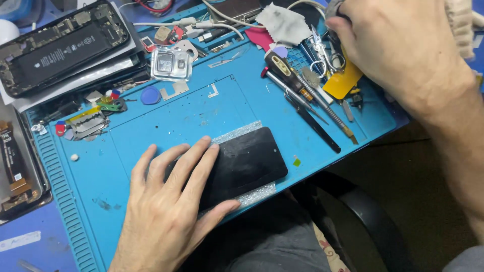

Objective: Cleaning a phone screen with a cloth and removing adhesive residue using a plastic tool

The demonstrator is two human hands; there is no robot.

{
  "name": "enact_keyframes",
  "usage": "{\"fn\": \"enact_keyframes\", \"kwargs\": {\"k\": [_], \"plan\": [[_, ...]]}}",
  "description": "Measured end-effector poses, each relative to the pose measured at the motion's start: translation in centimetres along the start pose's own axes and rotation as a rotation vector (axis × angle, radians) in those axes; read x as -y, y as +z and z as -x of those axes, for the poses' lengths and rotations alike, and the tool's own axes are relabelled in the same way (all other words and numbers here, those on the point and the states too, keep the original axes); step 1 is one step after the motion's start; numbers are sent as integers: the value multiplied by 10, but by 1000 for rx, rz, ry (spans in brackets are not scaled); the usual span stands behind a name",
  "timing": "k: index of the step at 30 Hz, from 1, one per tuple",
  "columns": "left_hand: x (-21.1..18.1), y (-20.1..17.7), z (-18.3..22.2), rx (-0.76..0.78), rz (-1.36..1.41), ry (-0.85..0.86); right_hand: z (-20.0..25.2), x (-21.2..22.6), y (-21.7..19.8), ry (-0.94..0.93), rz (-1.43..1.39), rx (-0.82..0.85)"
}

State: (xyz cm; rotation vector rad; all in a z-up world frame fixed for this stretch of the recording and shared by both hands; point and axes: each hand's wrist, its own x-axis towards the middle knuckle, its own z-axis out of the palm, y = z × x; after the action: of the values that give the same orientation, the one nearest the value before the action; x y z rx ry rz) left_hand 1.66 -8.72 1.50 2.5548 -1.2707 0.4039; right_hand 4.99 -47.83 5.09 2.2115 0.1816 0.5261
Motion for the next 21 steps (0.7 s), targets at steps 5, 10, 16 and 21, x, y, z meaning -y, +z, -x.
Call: {"fn": "enact_keyframes", "kwargs": {"k": [5,10,16,21], "plan": [[0,1,0,-36,10,18,32,-3,-22,-96,-390,-102],[0,-3,-1,-15,11,-5,44,3,-28,-295,-547,50],[0,-9,9,30,83,-30,42,7,-20,-312,-239,52],[-2,-9,18,30,180,-54,51,3,-9,-230,-434,-60]]}}
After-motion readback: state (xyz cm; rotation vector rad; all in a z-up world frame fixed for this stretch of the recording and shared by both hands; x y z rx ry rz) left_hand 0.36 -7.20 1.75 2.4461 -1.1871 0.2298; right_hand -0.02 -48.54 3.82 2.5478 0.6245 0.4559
